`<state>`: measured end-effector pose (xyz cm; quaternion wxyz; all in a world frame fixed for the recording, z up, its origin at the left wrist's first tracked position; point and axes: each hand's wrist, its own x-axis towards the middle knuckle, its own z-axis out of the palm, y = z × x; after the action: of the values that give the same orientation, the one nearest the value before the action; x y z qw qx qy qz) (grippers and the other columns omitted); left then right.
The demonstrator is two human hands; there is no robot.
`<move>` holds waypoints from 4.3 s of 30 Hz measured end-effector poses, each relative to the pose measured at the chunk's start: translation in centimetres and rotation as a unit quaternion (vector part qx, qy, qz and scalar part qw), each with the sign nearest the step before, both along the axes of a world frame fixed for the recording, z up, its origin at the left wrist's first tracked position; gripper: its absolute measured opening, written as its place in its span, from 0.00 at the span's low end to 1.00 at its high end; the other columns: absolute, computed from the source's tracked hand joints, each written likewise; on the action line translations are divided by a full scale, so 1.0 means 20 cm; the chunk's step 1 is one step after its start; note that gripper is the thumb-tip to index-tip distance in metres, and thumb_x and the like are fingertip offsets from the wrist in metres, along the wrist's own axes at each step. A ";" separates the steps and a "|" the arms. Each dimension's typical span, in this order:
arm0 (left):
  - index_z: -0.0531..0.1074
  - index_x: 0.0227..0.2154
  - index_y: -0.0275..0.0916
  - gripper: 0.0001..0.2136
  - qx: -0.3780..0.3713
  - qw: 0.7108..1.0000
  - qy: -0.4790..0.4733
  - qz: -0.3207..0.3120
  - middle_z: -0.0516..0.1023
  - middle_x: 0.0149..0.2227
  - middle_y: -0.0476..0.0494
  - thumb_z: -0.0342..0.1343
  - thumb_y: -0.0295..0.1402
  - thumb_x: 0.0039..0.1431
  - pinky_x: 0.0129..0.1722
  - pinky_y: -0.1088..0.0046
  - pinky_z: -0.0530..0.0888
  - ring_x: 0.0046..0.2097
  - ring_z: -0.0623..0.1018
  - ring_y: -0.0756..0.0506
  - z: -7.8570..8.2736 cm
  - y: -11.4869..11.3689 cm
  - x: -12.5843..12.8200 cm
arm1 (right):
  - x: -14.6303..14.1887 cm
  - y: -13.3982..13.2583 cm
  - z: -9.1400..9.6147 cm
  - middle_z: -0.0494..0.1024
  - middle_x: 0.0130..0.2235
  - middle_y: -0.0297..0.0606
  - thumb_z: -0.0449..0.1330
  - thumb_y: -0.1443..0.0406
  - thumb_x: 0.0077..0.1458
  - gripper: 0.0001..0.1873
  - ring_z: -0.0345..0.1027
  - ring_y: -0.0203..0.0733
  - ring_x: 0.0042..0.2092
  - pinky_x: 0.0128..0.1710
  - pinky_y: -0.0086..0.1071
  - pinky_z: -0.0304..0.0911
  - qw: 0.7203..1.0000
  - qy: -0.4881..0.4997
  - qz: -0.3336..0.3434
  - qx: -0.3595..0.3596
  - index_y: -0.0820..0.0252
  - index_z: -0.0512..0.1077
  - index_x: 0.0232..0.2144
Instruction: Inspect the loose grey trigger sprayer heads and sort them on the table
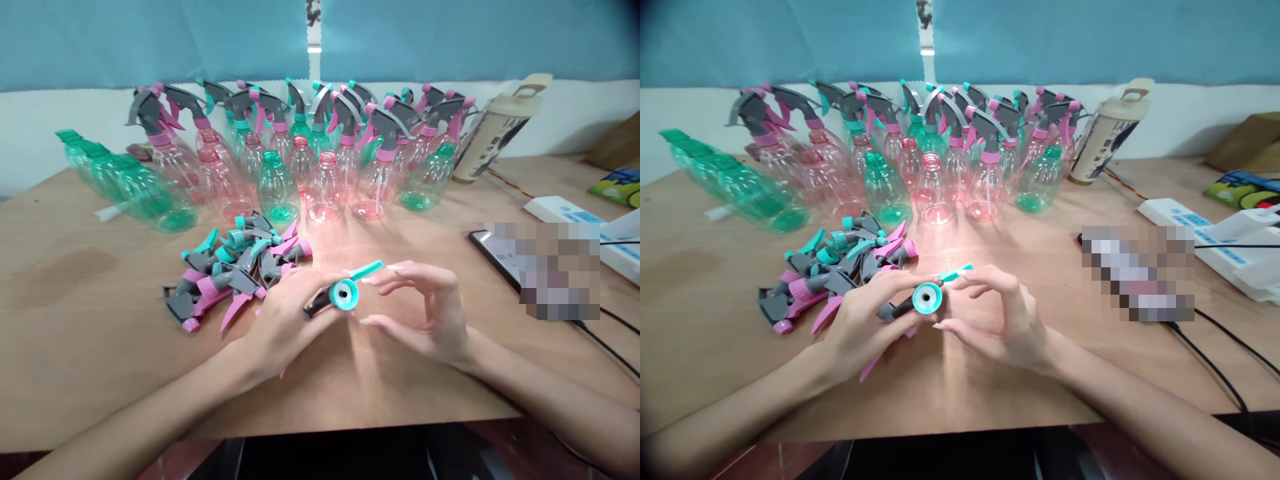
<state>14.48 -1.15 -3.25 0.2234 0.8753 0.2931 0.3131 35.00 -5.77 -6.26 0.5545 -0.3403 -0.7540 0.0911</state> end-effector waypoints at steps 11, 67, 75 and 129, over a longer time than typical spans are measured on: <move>0.66 0.46 0.40 0.16 -0.171 0.984 -0.052 0.008 0.78 0.43 0.47 0.60 0.27 0.55 0.44 0.70 0.76 0.44 0.79 0.45 0.01 -0.05 0.05 | -0.03 0.03 -0.03 0.72 0.47 0.46 0.63 0.62 0.52 0.28 0.69 0.48 0.48 0.45 0.42 0.70 0.986 -0.163 -0.043 -0.013 0.58 0.60 0.54; 0.72 0.26 0.40 0.09 0.139 0.927 0.332 0.106 0.74 0.35 0.35 0.49 0.32 0.58 0.36 0.54 0.67 0.39 0.71 0.35 0.07 -0.11 -0.36 | 0.21 0.22 -0.08 0.73 0.48 0.49 0.58 0.57 0.56 0.19 0.65 0.53 0.50 0.52 0.50 0.58 0.920 -0.341 -0.170 -0.090 0.61 0.69 0.47; 0.72 0.38 0.41 0.09 0.042 0.971 0.221 0.084 0.76 0.41 0.43 0.48 0.35 0.61 0.41 0.63 0.71 0.42 0.75 0.40 0.08 -0.13 -0.34 | 0.45 0.25 -0.08 0.69 0.53 0.51 0.52 0.59 0.60 0.20 0.65 0.55 0.53 0.49 0.48 0.64 0.916 -0.325 -0.178 -0.155 0.59 0.68 0.51; 0.72 0.42 0.44 0.11 0.299 0.952 -0.021 0.064 0.80 0.30 0.52 0.61 0.32 0.55 0.34 0.67 0.61 0.33 0.75 0.47 -0.05 0.03 -0.03 | -0.08 0.00 -0.02 0.58 0.21 0.23 0.64 0.56 0.51 0.28 0.52 0.29 0.18 0.16 0.25 0.52 0.995 -0.075 0.040 -0.050 0.56 0.61 0.52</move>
<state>13.79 -0.57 -4.22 -0.0629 0.8747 0.2373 0.4180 33.47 -5.81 -6.70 0.4747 -0.3431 -0.8008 0.1251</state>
